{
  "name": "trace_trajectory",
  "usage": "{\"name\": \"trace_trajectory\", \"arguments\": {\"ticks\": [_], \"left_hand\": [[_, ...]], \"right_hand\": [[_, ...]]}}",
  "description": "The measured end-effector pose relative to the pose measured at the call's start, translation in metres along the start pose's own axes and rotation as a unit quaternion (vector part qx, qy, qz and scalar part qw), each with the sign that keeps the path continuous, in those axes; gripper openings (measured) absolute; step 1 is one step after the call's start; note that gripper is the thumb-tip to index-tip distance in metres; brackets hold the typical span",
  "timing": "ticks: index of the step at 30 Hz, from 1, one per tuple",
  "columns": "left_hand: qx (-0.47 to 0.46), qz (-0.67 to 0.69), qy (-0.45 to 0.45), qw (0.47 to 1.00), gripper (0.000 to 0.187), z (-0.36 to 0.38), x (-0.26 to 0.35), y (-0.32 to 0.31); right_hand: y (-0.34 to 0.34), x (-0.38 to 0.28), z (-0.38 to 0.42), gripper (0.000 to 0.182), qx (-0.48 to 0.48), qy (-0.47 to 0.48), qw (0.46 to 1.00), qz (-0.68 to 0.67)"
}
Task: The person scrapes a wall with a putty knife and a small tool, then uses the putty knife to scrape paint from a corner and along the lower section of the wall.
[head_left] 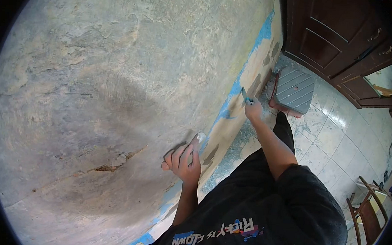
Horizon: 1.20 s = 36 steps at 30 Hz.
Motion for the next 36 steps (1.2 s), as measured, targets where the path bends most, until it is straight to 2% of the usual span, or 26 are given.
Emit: {"name": "trace_trajectory", "arguments": {"ticks": [3,6,11,14,17,20,24,27,30,33,36], "left_hand": [[-0.006,0.000,0.015,1.000,0.029,0.006,-0.002,-0.004],[0.000,-0.007,0.018,1.000,0.028,0.000,-0.001,-0.008],[-0.003,0.001,0.035,0.999,0.028,0.005,-0.004,-0.016],[-0.024,-0.059,0.019,0.998,0.033,0.000,0.001,-0.011],[-0.019,-0.037,0.040,0.998,0.028,0.001,-0.002,-0.017],[-0.013,-0.059,0.022,0.998,0.027,0.000,0.000,-0.016],[-0.030,-0.060,0.023,0.997,0.030,0.001,0.000,-0.018],[-0.023,-0.054,0.028,0.998,0.025,0.008,-0.004,-0.021],[-0.020,-0.062,0.016,0.998,0.025,0.005,-0.003,-0.024],[-0.021,-0.049,0.021,0.998,0.025,0.007,-0.006,-0.027],[-0.021,-0.062,0.012,0.998,0.027,0.010,-0.004,-0.023]], "right_hand": [[0.002,0.005,-0.002,0.028,-0.021,-0.022,1.000,0.005],[-0.005,-0.002,0.005,0.027,-0.028,0.000,0.999,0.023],[-0.004,-0.003,-0.008,0.024,0.006,-0.012,1.000,0.001],[-0.004,-0.011,0.008,0.025,-0.013,-0.016,1.000,-0.013],[-0.004,-0.002,-0.008,0.026,-0.010,-0.027,0.999,-0.015],[0.001,0.004,-0.009,0.027,-0.010,-0.039,0.999,0.002],[0.003,-0.003,0.001,0.028,-0.020,-0.019,0.999,-0.027],[0.002,0.008,-0.017,0.028,0.003,-0.059,0.998,-0.020],[0.002,0.014,-0.020,0.029,-0.038,-0.121,0.988,-0.089],[0.008,-0.011,0.000,0.031,-0.033,-0.041,0.999,-0.007],[-0.008,0.018,-0.030,0.035,-0.021,-0.083,0.996,-0.012]]}}
Point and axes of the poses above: each hand's wrist, its own z-axis away from the middle knuckle, its own y-axis out of the back of the hand, x = y × z, the point moved 6 cm from there along -z, towards the middle knuckle, and after that the axes turned 15 degrees about -z, right-handed, at the moved point
